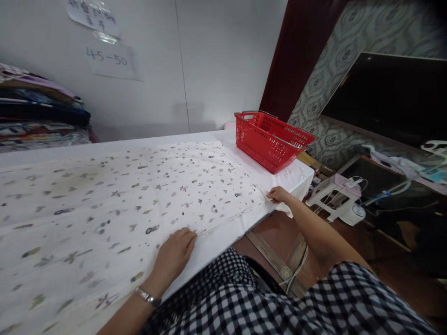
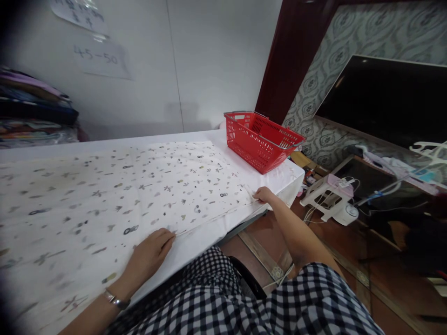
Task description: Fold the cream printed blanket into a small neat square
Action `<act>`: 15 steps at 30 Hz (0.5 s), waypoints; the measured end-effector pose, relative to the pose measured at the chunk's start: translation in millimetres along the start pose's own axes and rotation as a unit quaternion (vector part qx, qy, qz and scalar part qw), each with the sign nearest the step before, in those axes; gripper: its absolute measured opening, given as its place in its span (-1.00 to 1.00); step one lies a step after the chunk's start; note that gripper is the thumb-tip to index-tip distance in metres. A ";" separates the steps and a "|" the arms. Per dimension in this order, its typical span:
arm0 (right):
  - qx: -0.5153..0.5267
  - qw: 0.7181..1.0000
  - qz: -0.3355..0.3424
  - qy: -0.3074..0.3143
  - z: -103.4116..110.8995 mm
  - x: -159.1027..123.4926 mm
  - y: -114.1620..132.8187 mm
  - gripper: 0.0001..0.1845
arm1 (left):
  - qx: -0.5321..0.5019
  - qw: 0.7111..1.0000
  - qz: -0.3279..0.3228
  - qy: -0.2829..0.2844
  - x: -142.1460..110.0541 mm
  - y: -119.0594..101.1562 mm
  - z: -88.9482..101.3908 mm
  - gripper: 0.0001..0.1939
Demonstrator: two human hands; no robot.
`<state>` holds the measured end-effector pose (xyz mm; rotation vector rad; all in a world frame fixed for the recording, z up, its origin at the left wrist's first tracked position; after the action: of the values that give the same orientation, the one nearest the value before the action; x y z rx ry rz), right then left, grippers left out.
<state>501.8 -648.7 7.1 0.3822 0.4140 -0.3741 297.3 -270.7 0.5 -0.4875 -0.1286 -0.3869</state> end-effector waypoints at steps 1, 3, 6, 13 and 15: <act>-0.005 1.000 -0.003 -0.003 -0.3 0.9 -0.5 -0.75 | 0.001 1.000 0.000 0.001 -0.1 0.6 -0.6 -0.72; -0.018 1.000 -0.006 -0.006 -0.6 2.4 -1.4 -0.75 | 0.006 1.000 0.001 0.003 -0.2 1.5 -1.3 -0.73; -0.042 0.999 -0.008 -0.011 -0.5 3.4 -2.2 -0.75 | 0.012 1.000 -0.002 0.005 0.2 0.2 -1.0 -0.74; -0.097 0.994 -0.005 -0.050 0.0 2.5 5.5 -0.82 | 0.062 0.998 -0.017 0.008 2.3 -8.4 -0.6 -0.76; -0.098 0.993 0.004 -0.063 2.3 2.3 6.9 -0.84 | 0.074 0.997 -0.019 0.011 4.3 -9.0 -2.2 -0.74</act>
<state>507.4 -644.4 10.0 0.1676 0.3219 -0.3441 297.8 -280.5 3.3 -0.3352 -0.1439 -0.4175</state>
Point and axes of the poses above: each hand's wrist, its own x-axis towards the middle knuckle, its own z-axis out of the back of the hand, y = z × x, the point moved 5 cm from there along x, towards the middle knuckle, and after that the axes turned 12 degrees about -z, right-handed, at the moved point
